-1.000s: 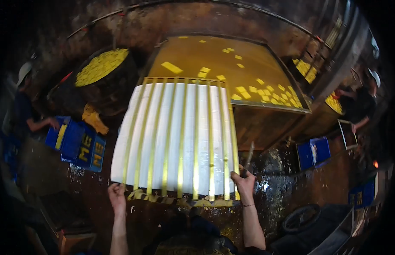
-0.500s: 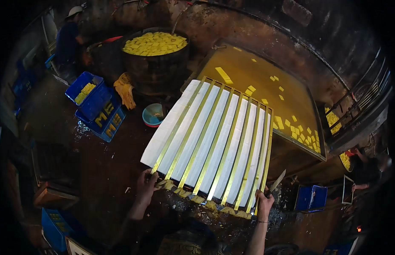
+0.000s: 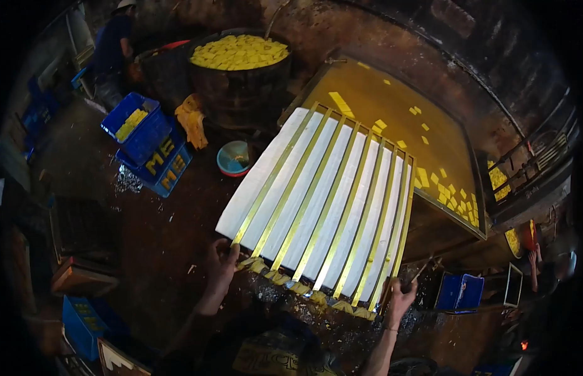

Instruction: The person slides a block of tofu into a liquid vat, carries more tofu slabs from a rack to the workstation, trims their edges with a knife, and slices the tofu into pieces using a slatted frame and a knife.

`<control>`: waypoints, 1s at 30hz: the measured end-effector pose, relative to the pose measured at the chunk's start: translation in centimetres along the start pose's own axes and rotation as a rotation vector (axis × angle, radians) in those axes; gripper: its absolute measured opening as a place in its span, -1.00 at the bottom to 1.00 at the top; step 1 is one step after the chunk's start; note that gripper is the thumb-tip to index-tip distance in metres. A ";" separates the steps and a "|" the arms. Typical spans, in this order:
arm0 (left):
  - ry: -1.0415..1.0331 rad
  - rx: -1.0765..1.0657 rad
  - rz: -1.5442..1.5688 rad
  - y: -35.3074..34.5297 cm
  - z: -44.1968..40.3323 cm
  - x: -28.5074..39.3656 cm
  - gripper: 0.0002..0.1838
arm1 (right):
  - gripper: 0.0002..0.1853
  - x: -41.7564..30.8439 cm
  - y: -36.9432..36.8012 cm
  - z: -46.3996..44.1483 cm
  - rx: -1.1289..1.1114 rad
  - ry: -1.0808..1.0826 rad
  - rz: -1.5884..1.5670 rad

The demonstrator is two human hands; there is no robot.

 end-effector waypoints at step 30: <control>-1.166 -1.132 -0.979 -29.6 -5.8 4.2 -0.08 | -0.85 -18.2 -16.7 -26.4 -0.106 0.710 0.522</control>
Point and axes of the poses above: each hand's wrist, its own z-axis away from the middle knuckle, its own y-axis out of the back of the hand, x = y × z, the point moved 6 cm from there along -z, towards the middle knuckle, and after that the axes turned 13 degrees about -y, right-handed, at the moved point
